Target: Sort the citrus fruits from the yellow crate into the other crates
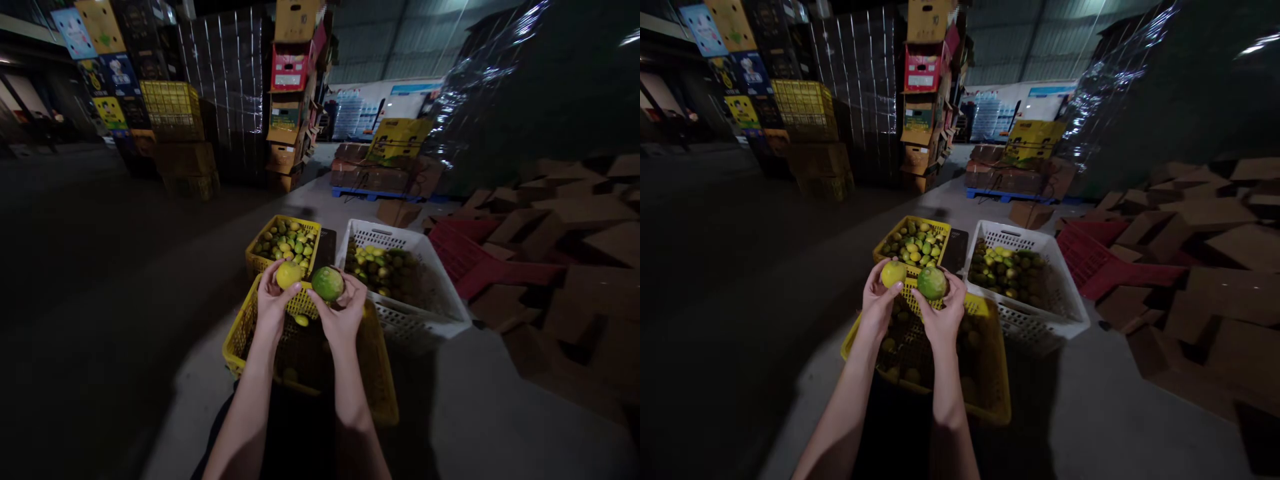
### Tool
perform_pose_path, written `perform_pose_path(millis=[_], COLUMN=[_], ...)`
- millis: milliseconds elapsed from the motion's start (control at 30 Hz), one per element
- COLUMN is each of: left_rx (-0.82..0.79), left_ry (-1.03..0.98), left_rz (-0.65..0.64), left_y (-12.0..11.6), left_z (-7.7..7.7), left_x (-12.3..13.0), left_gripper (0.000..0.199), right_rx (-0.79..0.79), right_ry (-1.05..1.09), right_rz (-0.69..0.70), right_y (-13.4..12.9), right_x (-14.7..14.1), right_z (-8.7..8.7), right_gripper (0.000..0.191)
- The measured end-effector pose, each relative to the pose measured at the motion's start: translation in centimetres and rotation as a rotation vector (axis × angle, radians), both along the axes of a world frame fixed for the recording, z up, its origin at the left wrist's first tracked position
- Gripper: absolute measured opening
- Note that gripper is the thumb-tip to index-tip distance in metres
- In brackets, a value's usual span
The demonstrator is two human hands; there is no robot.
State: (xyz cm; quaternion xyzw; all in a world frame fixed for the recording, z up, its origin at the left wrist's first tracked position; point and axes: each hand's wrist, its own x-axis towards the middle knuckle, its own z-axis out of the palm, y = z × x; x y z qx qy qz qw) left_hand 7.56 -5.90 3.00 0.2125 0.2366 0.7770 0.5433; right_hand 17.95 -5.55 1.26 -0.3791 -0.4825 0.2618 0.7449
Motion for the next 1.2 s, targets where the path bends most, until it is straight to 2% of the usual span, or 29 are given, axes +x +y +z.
perform_pose_path(millis=[167,267,367,433,567,667,833,1000,1100,1200], left_rx=[-0.037,-0.045,-0.097,-0.157,-0.211,-0.187,-0.177,-0.135,-0.174,-0.316], left_ry=[0.009,-0.048,-0.095,-0.106,-0.098,-0.117,-0.177,-0.130,-0.158,-0.098], left_rz=[-0.027,-0.085,-0.165,-0.196,-0.258,-0.322,-0.389,-0.433,-0.441,-0.501], left_y=[0.1,0.4,0.6,0.5,0.3,0.2,0.0,-0.1,0.9,2.5], left_z=[-0.6,-1.0,-1.1,-1.0,-0.5,-0.3,-0.1,-0.1,-0.9,-3.6], left_x=[0.4,0.5,0.4,0.3,0.3,0.3,-0.1,0.1,0.4,-0.1], left_gripper=[0.047,0.039,0.034,0.033,0.033,0.031,0.035,0.030,0.033,0.038], right_rx=[-0.061,-0.120,-0.275,-0.364,-0.404,-0.400,-0.488,-0.501,-0.498,-0.491], right_ry=[0.135,0.377,0.617,0.690,0.714,0.750,0.872,0.824,0.736,0.669], right_rz=[-0.006,0.140,0.296,0.368,0.454,0.468,0.494,0.567,0.600,0.571], right_y=[0.0,-0.1,0.0,0.1,0.4,0.7,0.6,0.2,0.3,0.6], right_x=[0.1,0.1,0.2,0.4,0.7,0.8,0.9,1.1,1.4,1.9], right_z=[0.1,0.4,0.8,0.8,0.4,0.3,0.6,0.7,0.2,-0.4], right_gripper=[0.057,0.048,0.039,0.041,0.038,0.032,0.019,0.026,0.030,0.029])
